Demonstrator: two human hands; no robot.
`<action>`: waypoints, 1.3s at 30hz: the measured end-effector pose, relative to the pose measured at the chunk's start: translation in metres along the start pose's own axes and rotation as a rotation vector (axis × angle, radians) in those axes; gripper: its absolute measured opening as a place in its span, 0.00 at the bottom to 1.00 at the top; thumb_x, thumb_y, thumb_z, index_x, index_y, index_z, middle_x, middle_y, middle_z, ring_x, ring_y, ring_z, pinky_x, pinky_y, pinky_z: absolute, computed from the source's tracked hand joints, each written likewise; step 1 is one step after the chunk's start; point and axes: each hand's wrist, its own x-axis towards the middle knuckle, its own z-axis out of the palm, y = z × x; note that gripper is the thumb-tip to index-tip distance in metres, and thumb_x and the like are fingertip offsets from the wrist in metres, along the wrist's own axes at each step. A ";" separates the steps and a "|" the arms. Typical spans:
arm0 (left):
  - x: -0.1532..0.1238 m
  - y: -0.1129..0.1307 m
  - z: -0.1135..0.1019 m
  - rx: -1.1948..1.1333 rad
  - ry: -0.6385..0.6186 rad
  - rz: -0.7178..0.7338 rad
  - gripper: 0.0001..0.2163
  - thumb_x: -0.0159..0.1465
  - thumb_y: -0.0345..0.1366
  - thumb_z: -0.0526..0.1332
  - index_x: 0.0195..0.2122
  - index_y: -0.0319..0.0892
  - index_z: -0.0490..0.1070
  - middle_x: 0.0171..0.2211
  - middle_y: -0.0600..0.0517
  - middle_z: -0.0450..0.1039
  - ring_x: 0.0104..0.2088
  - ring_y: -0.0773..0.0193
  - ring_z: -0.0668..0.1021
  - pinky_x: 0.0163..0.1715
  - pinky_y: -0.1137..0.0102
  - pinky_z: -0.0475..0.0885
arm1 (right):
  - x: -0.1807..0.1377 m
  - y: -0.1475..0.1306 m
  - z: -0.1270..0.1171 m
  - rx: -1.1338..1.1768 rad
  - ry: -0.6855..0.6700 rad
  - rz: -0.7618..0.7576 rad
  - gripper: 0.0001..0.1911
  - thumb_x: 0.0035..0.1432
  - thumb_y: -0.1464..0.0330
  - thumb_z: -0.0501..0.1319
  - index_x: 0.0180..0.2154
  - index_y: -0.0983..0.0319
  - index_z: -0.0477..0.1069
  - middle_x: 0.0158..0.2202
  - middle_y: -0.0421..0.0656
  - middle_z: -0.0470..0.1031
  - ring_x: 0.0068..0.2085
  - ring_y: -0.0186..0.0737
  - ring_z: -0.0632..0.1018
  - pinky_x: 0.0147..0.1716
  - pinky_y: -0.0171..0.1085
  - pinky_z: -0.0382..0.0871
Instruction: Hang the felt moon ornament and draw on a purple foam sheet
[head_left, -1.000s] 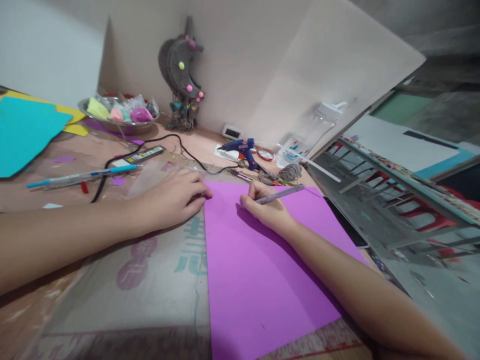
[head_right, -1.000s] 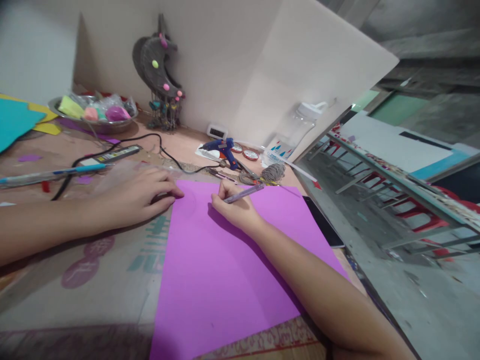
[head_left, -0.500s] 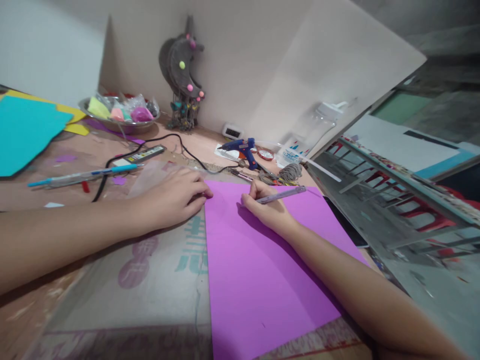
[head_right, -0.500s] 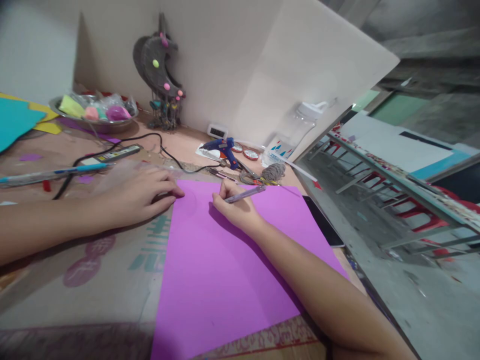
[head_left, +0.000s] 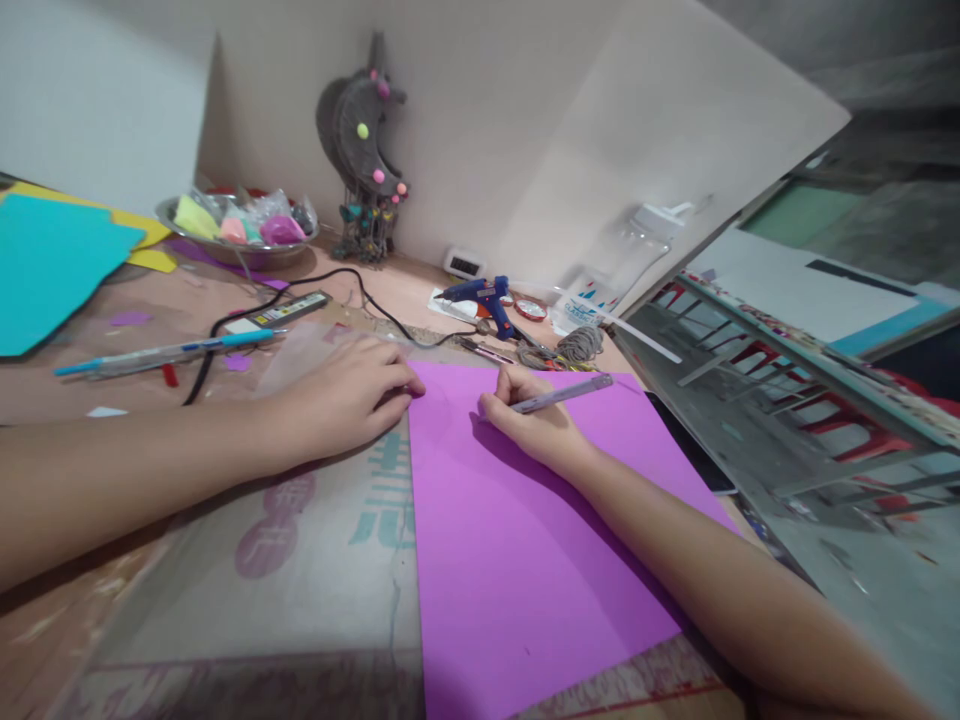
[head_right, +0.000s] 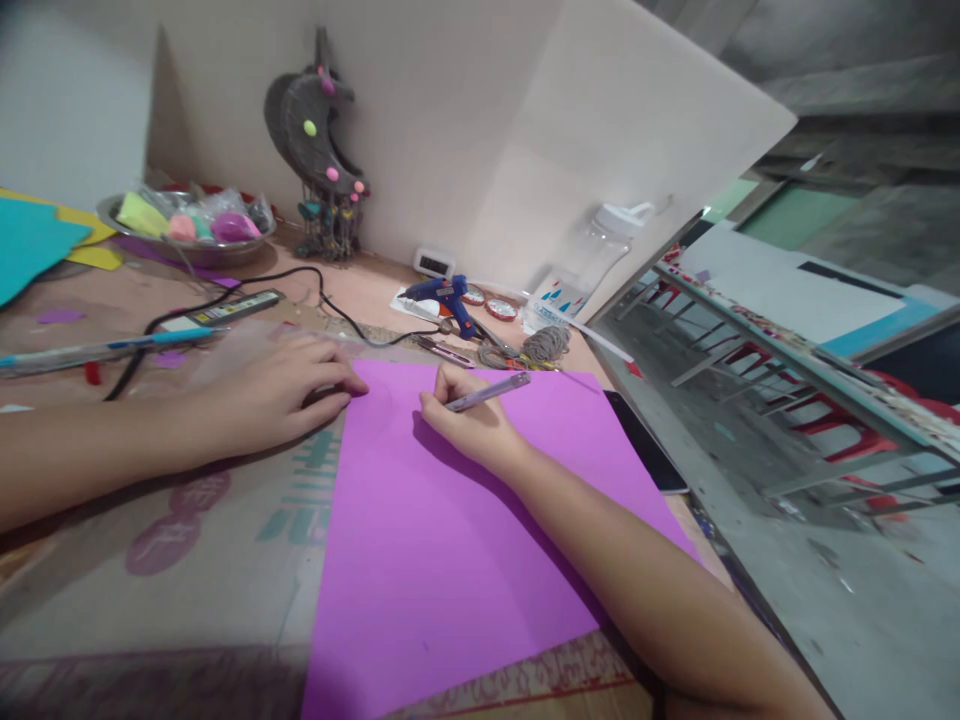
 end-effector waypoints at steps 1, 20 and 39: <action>0.000 0.000 0.000 -0.001 0.003 0.000 0.15 0.69 0.38 0.54 0.45 0.43 0.80 0.40 0.46 0.75 0.46 0.52 0.76 0.52 0.55 0.70 | 0.001 0.001 0.000 -0.007 0.018 0.004 0.16 0.51 0.62 0.61 0.22 0.56 0.54 0.18 0.32 0.58 0.22 0.30 0.60 0.22 0.33 0.52; 0.000 -0.001 0.001 0.031 -0.008 0.010 0.15 0.70 0.37 0.54 0.45 0.43 0.80 0.41 0.46 0.75 0.46 0.53 0.75 0.53 0.56 0.69 | -0.011 -0.011 0.002 0.089 -0.137 0.022 0.17 0.53 0.62 0.63 0.23 0.56 0.55 0.17 0.31 0.57 0.21 0.29 0.58 0.21 0.32 0.50; -0.002 0.001 0.002 0.020 0.008 0.027 0.13 0.71 0.33 0.54 0.46 0.41 0.79 0.44 0.45 0.75 0.49 0.52 0.75 0.52 0.54 0.70 | 0.005 -0.012 -0.018 0.019 0.100 -0.079 0.10 0.60 0.60 0.62 0.32 0.58 0.65 0.25 0.36 0.70 0.24 0.34 0.70 0.24 0.34 0.62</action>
